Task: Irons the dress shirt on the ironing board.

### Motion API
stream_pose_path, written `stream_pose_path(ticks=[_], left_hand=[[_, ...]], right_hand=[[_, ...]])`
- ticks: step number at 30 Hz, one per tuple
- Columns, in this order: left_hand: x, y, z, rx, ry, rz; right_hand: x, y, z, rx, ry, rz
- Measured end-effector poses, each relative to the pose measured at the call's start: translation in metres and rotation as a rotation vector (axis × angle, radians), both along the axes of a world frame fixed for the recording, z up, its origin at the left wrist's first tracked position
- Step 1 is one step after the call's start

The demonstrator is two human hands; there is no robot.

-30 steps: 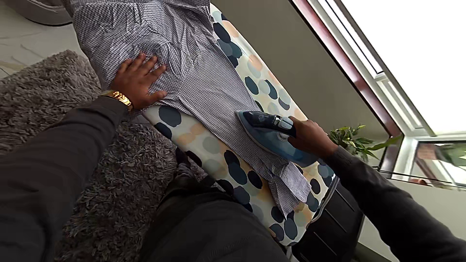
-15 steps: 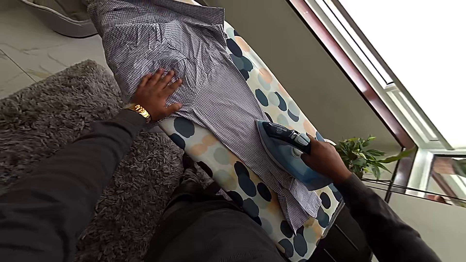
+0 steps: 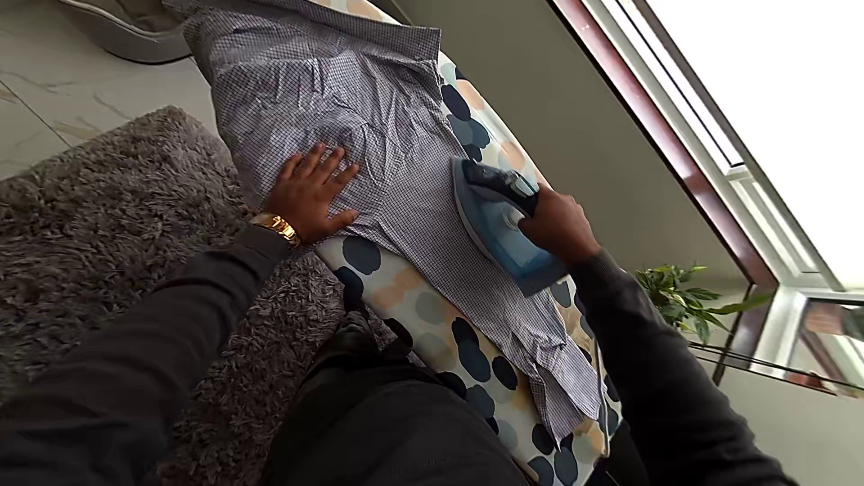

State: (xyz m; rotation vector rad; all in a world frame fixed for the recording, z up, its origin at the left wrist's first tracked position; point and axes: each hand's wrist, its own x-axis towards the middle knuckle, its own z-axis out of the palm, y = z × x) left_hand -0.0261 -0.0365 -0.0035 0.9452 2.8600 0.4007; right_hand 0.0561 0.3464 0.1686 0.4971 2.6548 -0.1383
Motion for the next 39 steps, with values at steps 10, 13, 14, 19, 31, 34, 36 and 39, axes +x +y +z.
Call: stream_pose_path(ticks=[10, 13, 14, 19, 31, 34, 36, 39], left_hand=[[0.000, 0.001, 0.004, 0.019, -0.030, 0.001], [-0.001, 0.000, 0.004, 0.007, -0.039, -0.002], [-0.001, 0.001, 0.005, 0.009, -0.043, -0.003], [0.001, 0.000, 0.007, 0.025, -0.029, -0.015], [0.002, 0.001, 0.008, 0.037, -0.008, -0.025], [0.002, 0.001, 0.009, 0.023, -0.012, -0.025], [0.004, 0.002, 0.011, 0.015, -0.017, -0.024], [0.003, 0.003, 0.011, 0.010, -0.009, -0.019]], right_hand=[[-0.069, -0.054, -0.002, -0.042, 0.045, 0.084], [-0.062, -0.057, -0.004, -0.069, 0.046, 0.162], [-0.058, -0.056, -0.004, -0.071, 0.041, 0.196], [-0.019, -0.043, -0.001, -0.071, -0.020, 0.313], [0.098, 0.040, 0.001, -0.015, -0.107, 0.337], [0.122, 0.063, -0.001, -0.006, -0.099, 0.333], [0.137, 0.076, -0.001, -0.007, -0.105, 0.316], [0.158, 0.089, 0.000, 0.006, -0.126, 0.268]])
